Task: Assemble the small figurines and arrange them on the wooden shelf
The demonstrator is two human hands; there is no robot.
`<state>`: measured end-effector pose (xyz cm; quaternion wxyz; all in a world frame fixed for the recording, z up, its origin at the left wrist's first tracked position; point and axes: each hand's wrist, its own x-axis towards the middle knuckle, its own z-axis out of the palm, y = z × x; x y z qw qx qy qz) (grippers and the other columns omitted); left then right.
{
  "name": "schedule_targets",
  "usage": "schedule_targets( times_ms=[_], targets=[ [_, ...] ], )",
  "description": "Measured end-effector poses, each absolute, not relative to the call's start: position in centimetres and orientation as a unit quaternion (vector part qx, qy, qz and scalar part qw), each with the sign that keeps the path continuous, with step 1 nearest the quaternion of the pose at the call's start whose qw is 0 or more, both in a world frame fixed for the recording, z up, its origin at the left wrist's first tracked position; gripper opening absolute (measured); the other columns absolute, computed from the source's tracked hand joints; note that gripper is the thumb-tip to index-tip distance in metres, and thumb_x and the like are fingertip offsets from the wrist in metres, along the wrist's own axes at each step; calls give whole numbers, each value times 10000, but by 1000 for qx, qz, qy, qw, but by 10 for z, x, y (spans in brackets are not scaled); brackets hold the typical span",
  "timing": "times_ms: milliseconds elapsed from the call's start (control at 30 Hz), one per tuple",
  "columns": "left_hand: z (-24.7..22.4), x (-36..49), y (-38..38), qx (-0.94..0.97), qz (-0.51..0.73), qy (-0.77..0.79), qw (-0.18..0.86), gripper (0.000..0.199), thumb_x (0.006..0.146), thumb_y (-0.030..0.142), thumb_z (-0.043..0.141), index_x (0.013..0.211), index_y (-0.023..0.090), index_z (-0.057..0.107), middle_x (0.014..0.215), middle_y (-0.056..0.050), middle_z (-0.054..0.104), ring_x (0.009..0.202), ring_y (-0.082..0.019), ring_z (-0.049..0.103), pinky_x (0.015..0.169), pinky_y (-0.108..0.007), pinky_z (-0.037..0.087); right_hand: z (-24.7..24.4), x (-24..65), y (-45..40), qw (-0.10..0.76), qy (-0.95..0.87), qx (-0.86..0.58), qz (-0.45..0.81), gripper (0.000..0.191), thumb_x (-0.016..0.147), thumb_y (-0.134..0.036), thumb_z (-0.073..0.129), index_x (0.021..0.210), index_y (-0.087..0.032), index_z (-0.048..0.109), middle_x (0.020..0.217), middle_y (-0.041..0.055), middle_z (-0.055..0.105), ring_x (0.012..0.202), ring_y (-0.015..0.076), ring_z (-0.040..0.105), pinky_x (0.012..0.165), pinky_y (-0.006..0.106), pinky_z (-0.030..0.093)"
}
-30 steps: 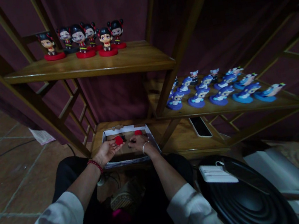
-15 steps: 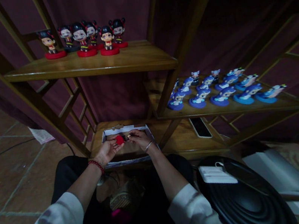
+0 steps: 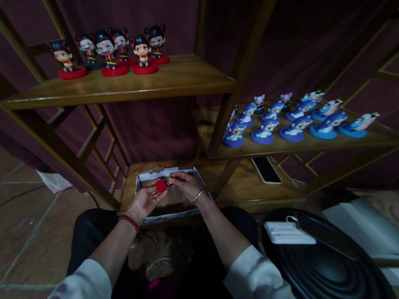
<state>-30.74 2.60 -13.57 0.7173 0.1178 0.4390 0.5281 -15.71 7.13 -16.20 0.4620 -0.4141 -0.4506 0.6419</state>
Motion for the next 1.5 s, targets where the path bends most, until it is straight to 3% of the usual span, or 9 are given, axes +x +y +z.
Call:
schedule_targets(
  times_ms=[167,333,467,667,900,1067,1200,1367,1500],
  targets=[
    [-132,-303,26,112,534,424,723,256,742,-13,434,943,94,551,865,-116,657,850,-187,639,806,-346,523,-163,-158,72,498,-431,-398,639,320,520,-316,713,745,-165,543,943,27,613,677,86,557,616,225,460],
    [-130,-301,26,96,553,415,716,289,730,-36,433,945,107,564,854,-108,656,843,-186,639,827,-371,512,-169,-160,72,510,-412,-392,646,452,483,-295,747,890,-180,586,870,10,631,740,126,586,693,280,484],
    [-132,-303,26,96,553,419,713,289,738,-31,422,955,107,556,840,-107,649,810,-180,641,784,-354,530,-177,-158,73,505,-414,-412,635,414,522,-297,725,898,-161,618,830,24,658,792,149,606,804,325,467],
    [-144,-311,30,45,509,530,677,197,725,-36,414,802,103,531,713,-78,617,650,-134,614,638,-286,553,-193,-140,83,499,-434,-521,540,362,559,-276,664,903,-166,631,873,24,655,819,151,612,824,310,472],
    [-154,-313,30,13,479,601,639,192,690,-42,431,698,143,482,646,-31,565,626,-119,581,654,-306,548,-198,-128,79,328,-573,-613,435,286,652,-229,582,926,-176,646,929,27,670,860,154,619,815,275,473],
    [-155,-313,30,9,461,619,636,194,686,-41,427,690,149,469,643,-26,553,624,-122,571,630,-310,546,-197,-133,72,196,-652,-605,413,225,672,-206,590,876,-159,671,872,43,692,805,154,631,716,237,485],
    [-155,-313,32,13,448,630,635,190,678,-30,431,711,153,469,649,-31,551,628,-132,571,604,-300,541,-200,-136,70,146,-672,-604,402,186,638,-189,620,812,-182,684,800,22,699,758,153,634,669,225,476],
    [-153,-313,32,23,429,642,635,177,674,-16,436,730,144,485,647,-57,563,625,-157,585,561,-290,531,-197,-138,69,51,-719,-601,343,196,641,-207,621,828,-222,681,840,9,697,819,144,625,694,207,455],
    [-150,-315,33,41,434,652,621,187,661,-18,450,751,135,508,622,-50,566,590,-153,584,546,-273,519,-185,-136,69,30,-731,-611,304,210,674,-233,599,873,-241,665,908,6,688,880,142,613,741,210,445]
  ],
)
